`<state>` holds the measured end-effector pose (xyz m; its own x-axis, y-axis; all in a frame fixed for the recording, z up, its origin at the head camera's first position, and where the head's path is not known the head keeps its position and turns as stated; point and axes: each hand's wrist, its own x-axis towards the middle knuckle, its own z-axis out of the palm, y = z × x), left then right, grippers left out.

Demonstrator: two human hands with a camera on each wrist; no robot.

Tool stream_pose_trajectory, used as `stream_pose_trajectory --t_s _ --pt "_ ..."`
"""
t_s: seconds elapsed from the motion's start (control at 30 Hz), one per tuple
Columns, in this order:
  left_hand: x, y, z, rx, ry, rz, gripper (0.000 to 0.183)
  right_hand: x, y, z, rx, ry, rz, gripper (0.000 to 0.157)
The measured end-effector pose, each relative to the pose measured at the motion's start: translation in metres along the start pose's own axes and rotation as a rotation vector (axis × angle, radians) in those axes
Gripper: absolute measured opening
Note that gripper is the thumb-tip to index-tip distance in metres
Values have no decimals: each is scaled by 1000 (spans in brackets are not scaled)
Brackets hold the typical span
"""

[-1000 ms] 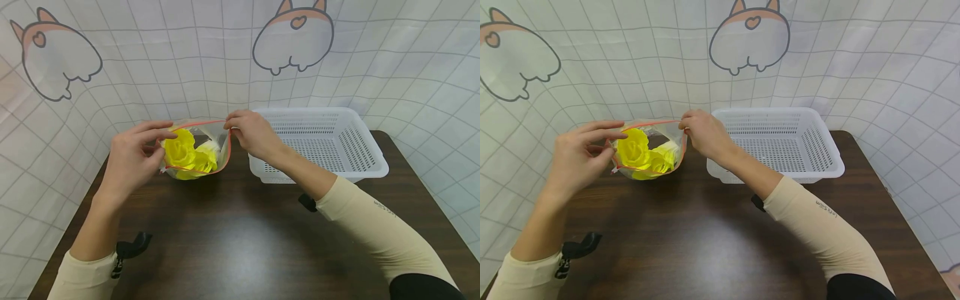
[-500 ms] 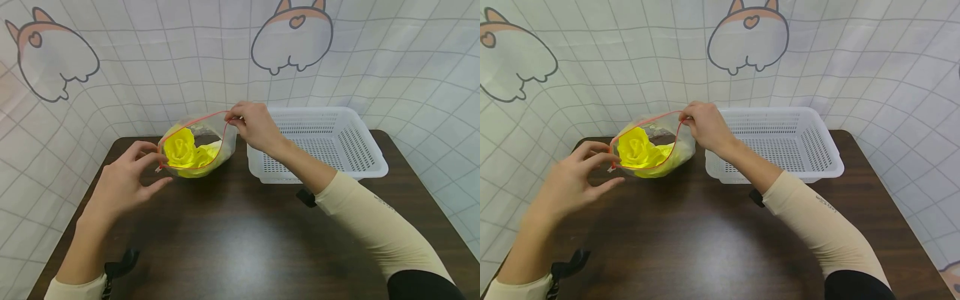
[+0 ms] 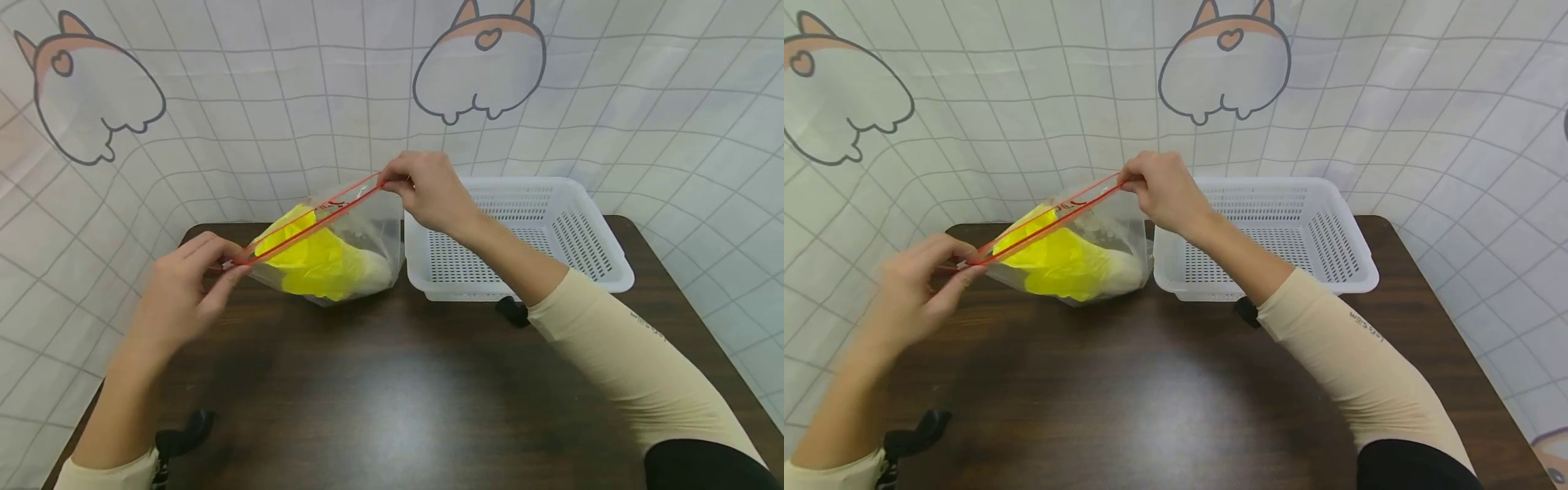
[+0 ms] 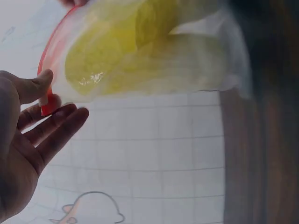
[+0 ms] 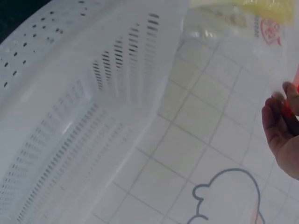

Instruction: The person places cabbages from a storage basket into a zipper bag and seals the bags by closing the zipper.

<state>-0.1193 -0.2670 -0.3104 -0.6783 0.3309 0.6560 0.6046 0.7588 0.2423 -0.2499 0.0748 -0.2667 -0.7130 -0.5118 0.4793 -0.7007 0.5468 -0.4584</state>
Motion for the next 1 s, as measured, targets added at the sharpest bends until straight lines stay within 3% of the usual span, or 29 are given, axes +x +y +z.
stream_pose_trajectory --t_s 0.17,0.33,0.5,0.77,0.87,1.0 --pt "13 1 -14 -43 47 -9 22 5 0 -15 -12 -130 28 9" --pt "20 1 -26 -35 46 -29 19 8 -1 -29 12 -239 75 10" --pt "22 2 -29 -33 40 -53 17 8 2 -34 60 -242 83 9" --pt "23 2 -26 -148 9 -102 29 4 6 -27 76 -236 72 8" --pt "23 2 -23 -203 26 -174 37 2 9 -25 78 -226 75 8" --pt "23 3 -17 -292 91 -335 37 0 13 -21 61 -198 64 9"
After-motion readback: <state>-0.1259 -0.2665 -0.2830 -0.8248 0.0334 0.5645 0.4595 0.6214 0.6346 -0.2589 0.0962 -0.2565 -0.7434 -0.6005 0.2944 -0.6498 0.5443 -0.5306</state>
